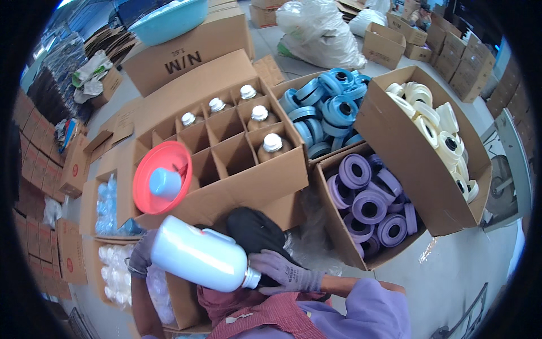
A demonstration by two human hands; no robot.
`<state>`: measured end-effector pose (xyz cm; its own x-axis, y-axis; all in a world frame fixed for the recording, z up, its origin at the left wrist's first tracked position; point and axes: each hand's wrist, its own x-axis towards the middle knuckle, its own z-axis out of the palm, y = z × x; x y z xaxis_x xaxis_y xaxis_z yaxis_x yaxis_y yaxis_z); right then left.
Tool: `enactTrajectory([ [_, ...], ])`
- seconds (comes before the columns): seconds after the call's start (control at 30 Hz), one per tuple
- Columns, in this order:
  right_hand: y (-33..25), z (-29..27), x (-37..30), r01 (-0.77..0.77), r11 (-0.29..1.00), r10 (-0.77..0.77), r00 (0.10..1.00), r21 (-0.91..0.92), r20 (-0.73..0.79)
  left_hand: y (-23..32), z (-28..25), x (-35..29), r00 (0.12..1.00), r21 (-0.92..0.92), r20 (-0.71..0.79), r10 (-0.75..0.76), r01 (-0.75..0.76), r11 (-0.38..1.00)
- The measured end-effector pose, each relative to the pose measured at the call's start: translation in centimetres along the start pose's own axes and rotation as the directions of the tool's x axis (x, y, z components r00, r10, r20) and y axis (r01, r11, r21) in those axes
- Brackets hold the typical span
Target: The person assembles thermos flasks by inserting inner liners, placing rubber seals, and screwing on lids. They handle multiple flasks and components from surrounding boxes, wrapping each completed unit in plastic.
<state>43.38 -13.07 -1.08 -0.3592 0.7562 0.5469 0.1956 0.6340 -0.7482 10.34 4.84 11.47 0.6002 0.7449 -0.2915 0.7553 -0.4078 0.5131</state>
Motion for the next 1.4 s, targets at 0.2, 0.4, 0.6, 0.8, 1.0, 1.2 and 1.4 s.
enactTrajectory([
  [0.2,9.1,-16.2,5.6,-0.507,0.826,0.295,0.761,-0.246,-0.578,9.9,7.6,4.6,0.989,0.463,0.143,-0.03,-0.04,0.885],
  [0.4,26.9,-32.5,4.8,-0.846,-0.081,0.42,0.451,-0.527,-0.788,7.7,8.8,4.6,0.999,0.41,-0.021,0.026,-0.015,0.912],
  [0.6,27.8,-33.8,7.7,-0.799,0.312,0.25,0.591,-0.514,-0.767,9.7,7.5,4.1,0.972,0.294,-0.203,-0.116,0.173,0.94],
  [0.8,4.2,-20.3,20.3,-0.137,0.829,0.495,0.633,0.543,-0.595,14.7,1.4,9.8,0.746,0.01,-0.611,0.264,-0.326,0.945],
  [1.0,-1.8,-10.6,21.7,-0.009,0.999,0.022,0.959,0.047,-0.282,13.9,1.5,10.2,0.763,-0.662,-0.63,-0.145,-0.43,0.614],
  [1.2,-1.3,-4.9,22.5,-0.125,0.986,0.106,0.981,-0.111,-0.161,10.9,3.2,4.1,0.697,-0.57,-0.705,-0.128,-0.45,0.687],
  [1.4,-2.0,-2.9,21.8,0.049,0.983,-0.072,0.989,-0.177,-0.127,7.4,3.6,1.3,0.784,-0.846,-0.533,-0.319,-0.488,0.215],
])
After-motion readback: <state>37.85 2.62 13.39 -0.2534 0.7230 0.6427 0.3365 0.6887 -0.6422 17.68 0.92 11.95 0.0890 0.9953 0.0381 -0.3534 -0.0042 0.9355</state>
